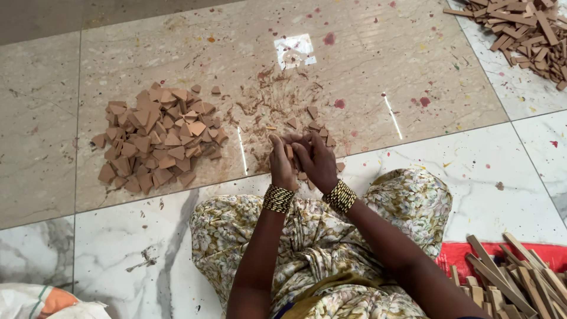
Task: The person sits on the floor next to a pile of small brown triangular pieces. They pick up pieces one at a time, break them into smaller fragments by hand, and toss the broken pieces onto a growing pile in front of them, repeating this cycle throughout the episode.
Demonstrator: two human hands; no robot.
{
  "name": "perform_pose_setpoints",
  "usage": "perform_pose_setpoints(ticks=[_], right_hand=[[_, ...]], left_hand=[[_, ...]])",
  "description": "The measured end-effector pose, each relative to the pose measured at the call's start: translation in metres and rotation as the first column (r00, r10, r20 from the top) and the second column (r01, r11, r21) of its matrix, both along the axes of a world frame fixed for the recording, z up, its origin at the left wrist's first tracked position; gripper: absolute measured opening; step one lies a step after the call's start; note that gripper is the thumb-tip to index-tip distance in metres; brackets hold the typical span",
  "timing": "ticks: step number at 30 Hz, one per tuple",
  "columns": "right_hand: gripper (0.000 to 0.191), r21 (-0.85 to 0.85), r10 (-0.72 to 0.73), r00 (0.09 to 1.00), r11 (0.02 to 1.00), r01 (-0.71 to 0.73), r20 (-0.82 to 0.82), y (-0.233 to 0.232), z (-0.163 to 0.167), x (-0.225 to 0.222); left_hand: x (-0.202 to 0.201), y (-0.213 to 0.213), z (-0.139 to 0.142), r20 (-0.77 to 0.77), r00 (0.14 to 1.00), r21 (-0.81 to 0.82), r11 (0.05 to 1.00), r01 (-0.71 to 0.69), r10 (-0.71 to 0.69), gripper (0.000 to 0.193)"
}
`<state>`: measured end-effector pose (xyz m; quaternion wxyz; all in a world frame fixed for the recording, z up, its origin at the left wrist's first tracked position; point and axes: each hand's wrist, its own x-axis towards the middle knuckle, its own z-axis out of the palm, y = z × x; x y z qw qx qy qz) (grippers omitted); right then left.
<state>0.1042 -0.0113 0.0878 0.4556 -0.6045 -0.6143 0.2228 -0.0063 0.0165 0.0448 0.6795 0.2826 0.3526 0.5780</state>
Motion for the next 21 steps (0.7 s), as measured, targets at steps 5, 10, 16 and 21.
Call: perform_pose_setpoints(ticks=[5, 10, 16, 21], right_hand=[[0.021, 0.094, 0.144, 0.956, 0.988, -0.124, -0.256, -0.012, 0.012, -0.006], [0.021, -0.06, 0.068, 0.882, 0.992, -0.109, -0.467, 0.006, 0.013, -0.002], [0.026, 0.046, 0.043, 0.966, 0.998, -0.032, -0.256, 0.014, -0.001, -0.009], [0.027, 0.007, -0.123, 0.98, 0.992, 0.125, -0.155, 0.012, 0.007, -0.013]], left_hand=[[-0.002, 0.004, -0.019, -0.119, 0.978, -0.086, 0.98, -0.181, 0.171, 0.061], [-0.004, 0.002, -0.015, -0.222, 0.972, -0.016, 0.996, -0.085, 0.079, 0.058], [0.01, 0.009, 0.006, -0.189, 0.96, 0.017, 0.978, -0.209, 0.208, 0.051], [0.026, 0.006, -0.008, -0.268, 0.928, 0.087, 0.966, -0.243, 0.258, 0.041]])
